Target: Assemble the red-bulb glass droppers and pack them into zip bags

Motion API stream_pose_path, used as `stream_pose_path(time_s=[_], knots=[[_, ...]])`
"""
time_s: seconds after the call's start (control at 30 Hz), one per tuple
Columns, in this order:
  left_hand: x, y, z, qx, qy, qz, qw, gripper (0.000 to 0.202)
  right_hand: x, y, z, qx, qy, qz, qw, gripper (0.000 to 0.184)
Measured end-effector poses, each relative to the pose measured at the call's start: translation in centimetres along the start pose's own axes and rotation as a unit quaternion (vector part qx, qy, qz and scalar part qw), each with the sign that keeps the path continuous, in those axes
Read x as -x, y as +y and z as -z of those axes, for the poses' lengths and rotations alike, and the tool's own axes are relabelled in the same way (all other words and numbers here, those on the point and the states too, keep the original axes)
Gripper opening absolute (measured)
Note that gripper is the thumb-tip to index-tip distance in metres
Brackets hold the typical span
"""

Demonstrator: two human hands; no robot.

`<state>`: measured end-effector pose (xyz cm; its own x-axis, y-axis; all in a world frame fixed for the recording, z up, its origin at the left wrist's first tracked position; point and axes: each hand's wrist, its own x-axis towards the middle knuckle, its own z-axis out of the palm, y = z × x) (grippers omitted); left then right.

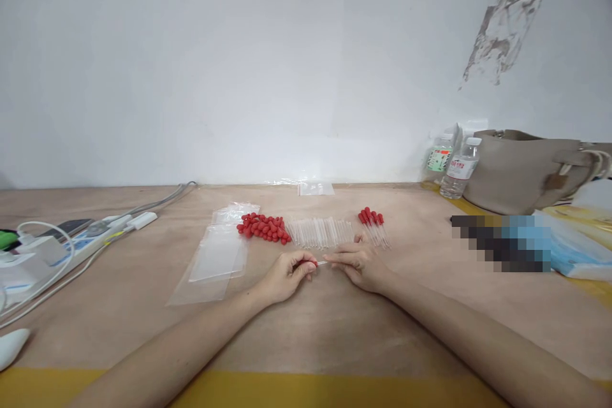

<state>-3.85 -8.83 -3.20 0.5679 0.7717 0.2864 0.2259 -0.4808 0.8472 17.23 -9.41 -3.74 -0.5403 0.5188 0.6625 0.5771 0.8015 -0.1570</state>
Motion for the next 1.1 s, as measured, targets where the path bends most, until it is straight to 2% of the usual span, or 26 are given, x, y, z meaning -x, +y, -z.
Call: stream_pose_path(time_s=[0.2, 0.4, 0.53, 0.73, 0.97, 1.1], knots=[[0.0, 0.1, 0.0, -0.04, 0.011, 0.007, 0.999, 0.02, 0.2, -0.1, 0.1, 0.058, 0.003, 0.016, 0.998, 0.024], [0.3, 0.3, -0.1, -0.197, 0.018, -0.055, 0.979, 0.02, 0.2, -1.2, 0.3, 0.085, -0.031, -0.014, 0.996, 0.021], [0.4, 0.2, -0.1, -0.248, 0.018, -0.094, 0.964, 0.019, -0.1, -1.9, 0.1, 0.069, -0.079, -0.057, 0.993, 0.023], [0.3, 0.3, 0.1, -0.28, 0.011, -0.126, 0.952, 0.017, -0.6, -2.4, -0.4, 0.014, -0.145, -0.131, 0.981, 0.028], [-0.1, 0.0, 0.5, -0.287, -0.017, -0.152, 0.946, 0.017, -1.3, -2.4, -0.2, -0.049, -0.183, -0.157, 0.969, 0.032], [-0.3, -0.2, 1.0, -0.277, -0.009, -0.158, 0.948, 0.016, -1.8, -3.1, 0.8, -0.071, -0.174, -0.145, 0.971, 0.03]])
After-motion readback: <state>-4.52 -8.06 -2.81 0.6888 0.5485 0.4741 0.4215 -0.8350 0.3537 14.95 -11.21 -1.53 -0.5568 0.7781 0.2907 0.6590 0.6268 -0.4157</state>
